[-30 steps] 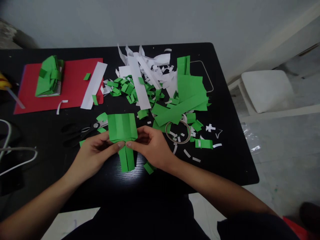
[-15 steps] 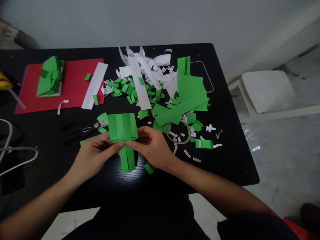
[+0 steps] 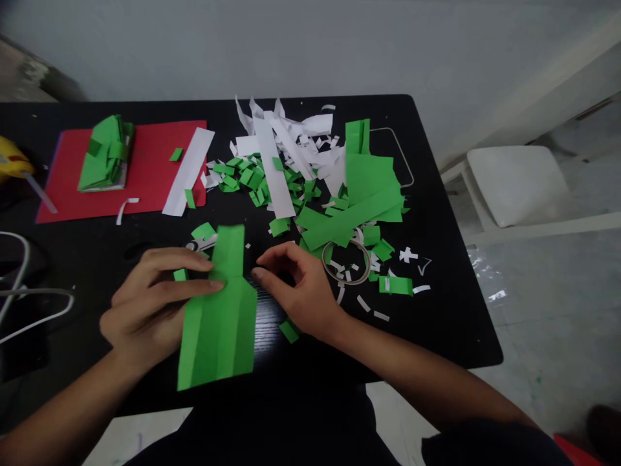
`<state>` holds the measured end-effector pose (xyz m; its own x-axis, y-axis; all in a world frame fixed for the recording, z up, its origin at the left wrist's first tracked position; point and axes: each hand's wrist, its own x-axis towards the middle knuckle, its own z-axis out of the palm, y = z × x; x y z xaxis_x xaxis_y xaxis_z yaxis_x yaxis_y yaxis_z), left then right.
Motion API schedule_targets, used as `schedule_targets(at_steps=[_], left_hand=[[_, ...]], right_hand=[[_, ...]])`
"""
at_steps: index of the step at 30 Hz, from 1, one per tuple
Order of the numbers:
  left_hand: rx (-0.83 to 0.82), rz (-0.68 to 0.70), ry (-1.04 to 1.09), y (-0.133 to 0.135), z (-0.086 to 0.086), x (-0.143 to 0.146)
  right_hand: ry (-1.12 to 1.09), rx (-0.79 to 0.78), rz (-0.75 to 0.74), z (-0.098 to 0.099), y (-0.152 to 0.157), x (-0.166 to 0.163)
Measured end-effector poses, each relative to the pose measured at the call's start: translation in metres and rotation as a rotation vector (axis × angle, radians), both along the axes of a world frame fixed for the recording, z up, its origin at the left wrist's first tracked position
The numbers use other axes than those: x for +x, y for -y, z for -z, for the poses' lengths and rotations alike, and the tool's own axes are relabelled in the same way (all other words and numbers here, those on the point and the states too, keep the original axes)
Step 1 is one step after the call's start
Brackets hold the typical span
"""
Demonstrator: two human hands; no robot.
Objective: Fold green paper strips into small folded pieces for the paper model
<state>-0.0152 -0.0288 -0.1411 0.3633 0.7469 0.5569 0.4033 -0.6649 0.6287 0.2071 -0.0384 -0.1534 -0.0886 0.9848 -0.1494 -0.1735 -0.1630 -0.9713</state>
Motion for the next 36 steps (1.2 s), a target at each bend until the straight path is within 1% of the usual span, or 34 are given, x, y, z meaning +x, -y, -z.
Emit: schedule_targets(at_steps=[1, 2, 4, 5, 6, 8, 10, 11, 12, 14, 16, 17, 18, 20, 23, 32, 36], left_hand=[[0.074, -0.036, -0.026, 0.0, 0.0, -0.001], [0.131, -0.066, -0.051, 0.0, 0.0, -0.001], [0.201, -0.082, -0.1, 0.0, -0.002, 0.001], [0.211, -0.078, -0.118, 0.0, -0.003, 0.003], [0.213, -0.067, -0.13, 0.0, -0.004, 0.004], [0.191, -0.046, -0.14, 0.0, -0.005, 0.006], [0.123, -0.065, -0.115, 0.001, -0.005, 0.007], [0.057, -0.094, -0.083, 0.002, -0.005, 0.007], [-0.037, -0.124, -0.037, 0.002, -0.004, 0.008], [-0.297, -0.146, 0.06, 0.003, -0.004, 0.009], [-0.54, -0.085, 0.12, 0.004, -0.005, 0.012], [-0.619, -0.043, 0.132, 0.005, -0.005, 0.013], [-0.663, -0.013, 0.134, 0.006, -0.005, 0.015], [-0.668, -0.009, 0.124, 0.008, -0.004, 0.019], [-0.63, -0.072, 0.101, 0.01, -0.002, 0.022], [-0.67, -0.108, 0.117, 0.01, 0.0, 0.021], [-0.675, -0.092, 0.131, 0.011, 0.002, 0.02]], right_hand=[[-0.018, -0.027, -0.011, -0.002, 0.0, 0.0], [-0.036, -0.051, -0.059, -0.005, -0.001, 0.001], [-0.057, -0.075, -0.207, -0.009, -0.001, 0.001], [-0.058, -0.085, -0.271, -0.011, 0.0, 0.001], [-0.072, -0.109, -0.304, -0.012, 0.0, 0.001], [-0.066, -0.138, -0.291, -0.011, 0.001, 0.0], [-0.03, -0.124, -0.239, -0.009, 0.002, -0.002], [-0.005, -0.103, -0.21, -0.008, 0.002, -0.003], [0.023, -0.083, -0.183, -0.007, 0.003, -0.003], [0.08, -0.045, -0.132, -0.005, 0.004, -0.003], [0.125, -0.01, -0.101, -0.004, 0.005, -0.003], [0.143, 0.011, -0.095, -0.003, 0.006, -0.003], [0.162, 0.033, -0.093, -0.003, 0.007, -0.003], [0.201, 0.07, -0.096, -0.002, 0.008, -0.002], [0.228, 0.087, -0.102, -0.001, 0.009, -0.002], [0.203, 0.061, -0.087, -0.002, 0.008, -0.003], [0.15, 0.019, -0.103, -0.002, 0.008, -0.003]])
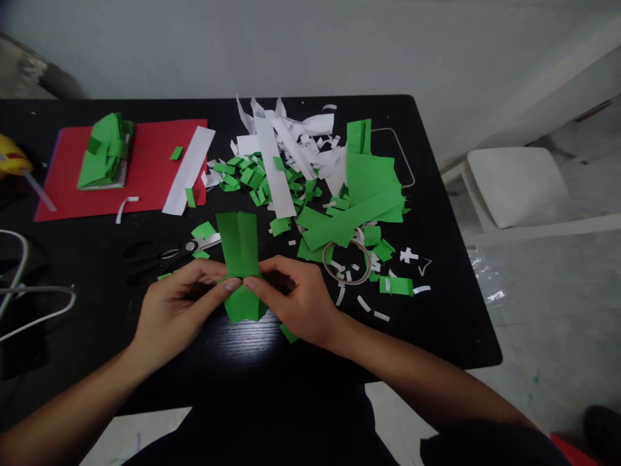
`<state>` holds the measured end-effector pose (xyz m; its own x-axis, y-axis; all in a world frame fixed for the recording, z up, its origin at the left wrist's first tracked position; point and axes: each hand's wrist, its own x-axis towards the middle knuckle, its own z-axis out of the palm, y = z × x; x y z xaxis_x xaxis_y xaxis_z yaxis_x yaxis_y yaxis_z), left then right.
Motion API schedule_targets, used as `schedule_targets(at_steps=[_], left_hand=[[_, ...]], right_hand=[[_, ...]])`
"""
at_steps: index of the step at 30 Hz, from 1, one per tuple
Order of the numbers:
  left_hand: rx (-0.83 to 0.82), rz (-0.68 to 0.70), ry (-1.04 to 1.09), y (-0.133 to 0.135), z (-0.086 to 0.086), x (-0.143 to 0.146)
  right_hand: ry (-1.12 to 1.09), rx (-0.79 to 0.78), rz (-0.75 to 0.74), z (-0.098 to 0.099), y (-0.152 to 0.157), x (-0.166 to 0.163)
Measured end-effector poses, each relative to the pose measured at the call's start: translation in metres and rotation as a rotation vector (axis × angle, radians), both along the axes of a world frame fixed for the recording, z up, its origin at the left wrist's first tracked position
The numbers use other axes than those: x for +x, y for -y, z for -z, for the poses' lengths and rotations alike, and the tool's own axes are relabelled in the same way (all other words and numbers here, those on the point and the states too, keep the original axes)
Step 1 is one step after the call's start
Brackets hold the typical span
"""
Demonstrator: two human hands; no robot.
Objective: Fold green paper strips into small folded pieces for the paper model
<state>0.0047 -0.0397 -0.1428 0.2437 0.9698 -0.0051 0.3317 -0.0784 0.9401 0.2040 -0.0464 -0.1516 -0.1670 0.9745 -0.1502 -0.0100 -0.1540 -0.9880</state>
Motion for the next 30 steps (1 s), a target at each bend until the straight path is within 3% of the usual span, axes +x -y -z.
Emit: schedule_targets(at_steps=[16, 30], left_hand=[[0.111, 0.013, -0.037, -0.0011, -0.005, 0.004], [0.091, 0.042, -0.025, -0.001, -0.0063, 0.0038]], right_hand=[[-0.036, -0.037, -0.029, -0.0013, 0.0005, -0.001], [-0.067, -0.051, -0.023, -0.0008, -0.0013, -0.0008]])
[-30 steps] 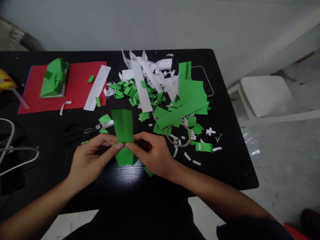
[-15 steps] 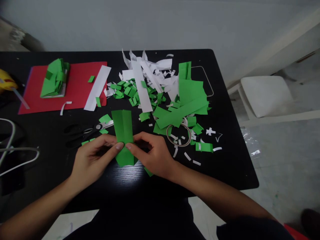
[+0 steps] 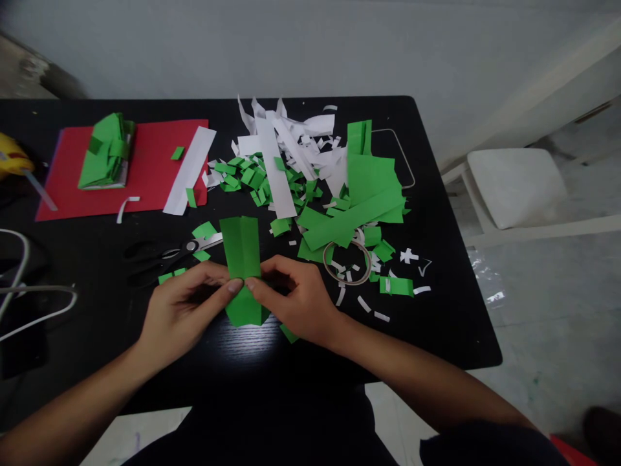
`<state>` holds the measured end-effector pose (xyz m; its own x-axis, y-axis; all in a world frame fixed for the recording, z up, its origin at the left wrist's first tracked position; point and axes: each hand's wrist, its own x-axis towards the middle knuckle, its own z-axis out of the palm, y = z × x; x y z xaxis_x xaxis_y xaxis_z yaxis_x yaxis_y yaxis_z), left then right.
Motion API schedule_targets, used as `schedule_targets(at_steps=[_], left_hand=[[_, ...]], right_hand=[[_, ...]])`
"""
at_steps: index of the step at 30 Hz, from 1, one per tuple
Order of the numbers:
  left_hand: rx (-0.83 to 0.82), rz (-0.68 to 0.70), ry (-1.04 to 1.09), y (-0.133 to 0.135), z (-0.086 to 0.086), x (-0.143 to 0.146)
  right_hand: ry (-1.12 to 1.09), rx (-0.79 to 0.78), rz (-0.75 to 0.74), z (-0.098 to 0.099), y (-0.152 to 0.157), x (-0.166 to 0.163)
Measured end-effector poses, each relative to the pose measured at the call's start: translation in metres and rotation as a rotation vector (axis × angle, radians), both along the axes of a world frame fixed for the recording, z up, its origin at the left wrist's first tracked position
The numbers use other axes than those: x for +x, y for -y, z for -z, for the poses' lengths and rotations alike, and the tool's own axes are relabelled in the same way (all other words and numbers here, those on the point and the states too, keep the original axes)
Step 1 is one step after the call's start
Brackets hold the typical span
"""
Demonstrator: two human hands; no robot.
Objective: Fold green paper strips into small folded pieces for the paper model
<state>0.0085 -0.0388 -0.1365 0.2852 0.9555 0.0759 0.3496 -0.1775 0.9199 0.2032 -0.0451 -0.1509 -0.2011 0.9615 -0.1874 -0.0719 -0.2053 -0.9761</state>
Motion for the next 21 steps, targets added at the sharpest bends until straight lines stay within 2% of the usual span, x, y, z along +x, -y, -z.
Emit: schedule_targets(at_steps=[7, 13, 21], left_hand=[[0.018, 0.029, 0.017, 0.0001, 0.0024, -0.0003], [0.004, -0.043, 0.0, -0.0016, 0.0022, -0.001], [-0.043, 0.002, 0.05, -0.0025, 0.0017, 0.0001]], right_hand=[[-0.011, 0.017, -0.006, 0.0009, 0.0001, -0.0002], [-0.043, -0.024, 0.03, 0.0031, -0.0024, 0.0004], [-0.052, -0.012, 0.023, 0.0049, -0.0008, -0.0011]])
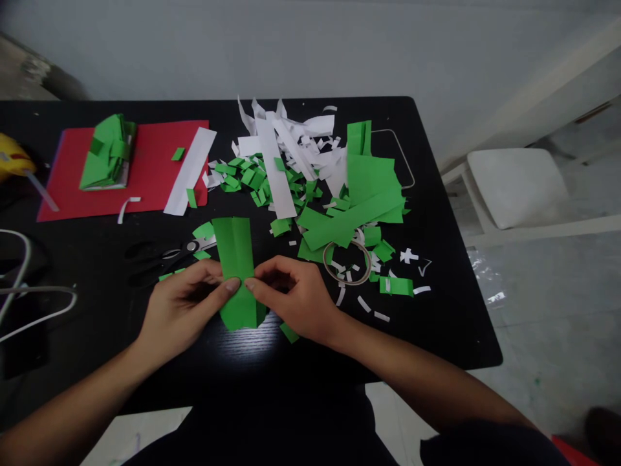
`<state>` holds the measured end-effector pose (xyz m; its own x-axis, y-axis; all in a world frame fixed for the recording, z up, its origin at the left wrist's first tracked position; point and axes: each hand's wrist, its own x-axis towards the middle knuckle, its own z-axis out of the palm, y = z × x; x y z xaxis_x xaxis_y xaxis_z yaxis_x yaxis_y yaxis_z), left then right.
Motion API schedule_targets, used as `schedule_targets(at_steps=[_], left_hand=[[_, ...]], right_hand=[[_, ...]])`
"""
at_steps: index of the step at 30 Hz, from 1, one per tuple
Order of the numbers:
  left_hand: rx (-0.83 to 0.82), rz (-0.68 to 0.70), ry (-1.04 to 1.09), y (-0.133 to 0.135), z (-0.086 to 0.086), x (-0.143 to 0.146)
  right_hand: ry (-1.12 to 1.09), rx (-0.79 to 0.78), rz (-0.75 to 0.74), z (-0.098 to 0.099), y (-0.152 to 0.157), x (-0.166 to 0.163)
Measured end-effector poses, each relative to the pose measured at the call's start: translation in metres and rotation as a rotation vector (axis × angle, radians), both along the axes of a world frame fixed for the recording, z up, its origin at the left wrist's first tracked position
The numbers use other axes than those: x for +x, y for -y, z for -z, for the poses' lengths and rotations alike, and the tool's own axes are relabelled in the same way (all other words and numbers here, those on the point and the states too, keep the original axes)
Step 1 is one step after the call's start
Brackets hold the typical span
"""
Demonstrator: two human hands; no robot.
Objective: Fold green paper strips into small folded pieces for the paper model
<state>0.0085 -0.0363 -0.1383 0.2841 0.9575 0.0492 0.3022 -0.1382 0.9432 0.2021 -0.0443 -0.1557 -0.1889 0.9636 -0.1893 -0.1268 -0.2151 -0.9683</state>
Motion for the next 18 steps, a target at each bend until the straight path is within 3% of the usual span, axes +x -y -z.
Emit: schedule_targets(at_steps=[18], left_hand=[[0.02, -0.18, -0.022, -0.007, 0.002, -0.01]], right_hand=[[-0.002, -0.01, 0.035, -0.002, -0.009, 0.008]])
